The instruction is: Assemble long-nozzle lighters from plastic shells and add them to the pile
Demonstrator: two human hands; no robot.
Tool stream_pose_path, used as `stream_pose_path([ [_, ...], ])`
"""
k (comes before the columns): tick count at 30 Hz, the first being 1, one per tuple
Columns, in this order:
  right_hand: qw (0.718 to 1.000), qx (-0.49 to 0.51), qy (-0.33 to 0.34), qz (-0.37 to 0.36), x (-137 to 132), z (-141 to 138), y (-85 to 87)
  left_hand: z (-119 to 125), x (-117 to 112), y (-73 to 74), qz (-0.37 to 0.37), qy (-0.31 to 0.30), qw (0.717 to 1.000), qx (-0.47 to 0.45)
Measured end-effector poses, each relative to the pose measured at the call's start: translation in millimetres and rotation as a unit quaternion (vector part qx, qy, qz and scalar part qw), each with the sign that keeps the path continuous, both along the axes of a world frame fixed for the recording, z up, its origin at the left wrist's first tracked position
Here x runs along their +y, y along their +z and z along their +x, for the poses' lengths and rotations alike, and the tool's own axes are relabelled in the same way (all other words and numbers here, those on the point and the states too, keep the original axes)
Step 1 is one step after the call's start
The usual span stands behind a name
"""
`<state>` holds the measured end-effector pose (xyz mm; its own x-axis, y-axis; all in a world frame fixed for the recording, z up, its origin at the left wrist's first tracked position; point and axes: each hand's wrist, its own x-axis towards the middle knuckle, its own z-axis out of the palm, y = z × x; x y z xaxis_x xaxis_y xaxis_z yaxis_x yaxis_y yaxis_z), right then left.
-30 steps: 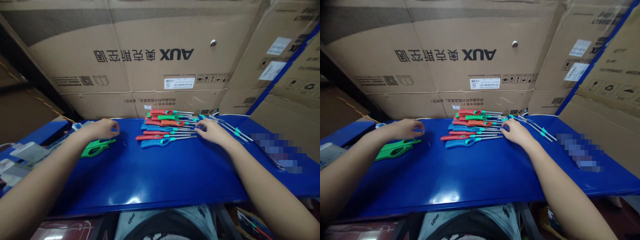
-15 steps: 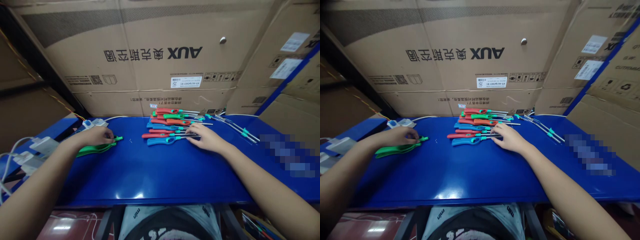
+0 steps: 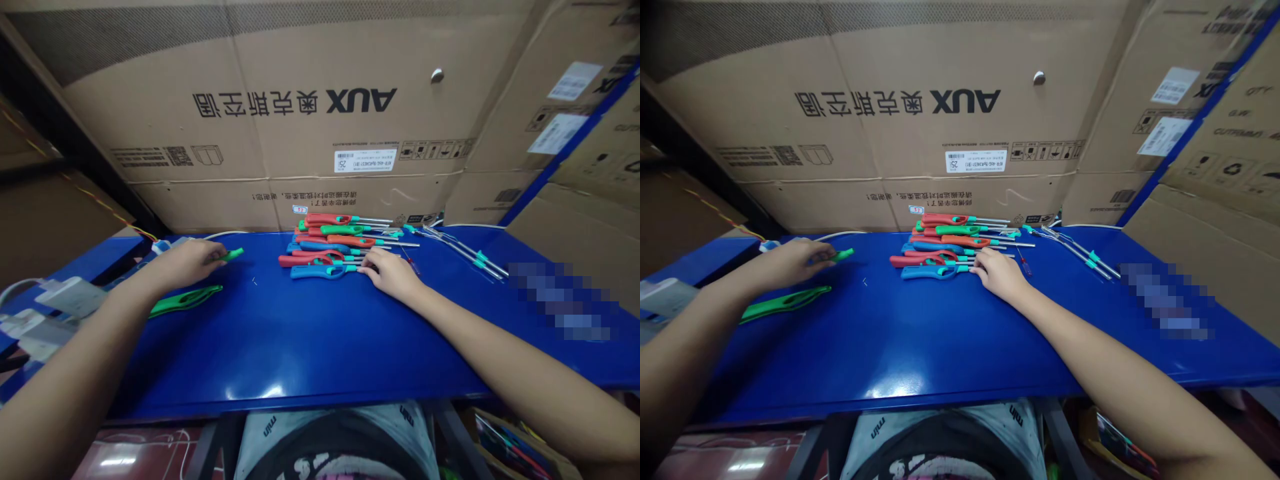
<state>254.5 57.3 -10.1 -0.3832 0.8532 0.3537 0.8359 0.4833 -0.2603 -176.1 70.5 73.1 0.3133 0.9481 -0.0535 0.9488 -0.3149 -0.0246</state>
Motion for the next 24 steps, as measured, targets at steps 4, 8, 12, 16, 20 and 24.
stream_pose_path([
  [4,1.0,0.013,0.0,0.001,3,1,-1.4,40,-24,11.3,0.066,-0.076,0.994,-0.032],
  [8,1.0,0.02,0.005,0.002,4,4,-2.0,101,-63,4.5,0.075,-0.218,0.972,-0.042],
  [12,1.0,0.005,-0.009,-0.007,1,5,0.5,154,-95,-26.1,0.04,-0.298,0.953,-0.026],
  [16,0.999,0.043,0.022,0.002,-6,4,6.5,179,-101,-58.4,0.04,-0.316,0.941,-0.116],
  [20,0.97,0.143,0.194,-0.026,-20,0,17.6,177,-94,-68.2,0.033,-0.305,0.918,-0.252],
  [24,0.943,0.12,0.297,-0.085,-38,-8,27.5,161,-87,-56.9,0.042,-0.256,0.933,-0.25],
])
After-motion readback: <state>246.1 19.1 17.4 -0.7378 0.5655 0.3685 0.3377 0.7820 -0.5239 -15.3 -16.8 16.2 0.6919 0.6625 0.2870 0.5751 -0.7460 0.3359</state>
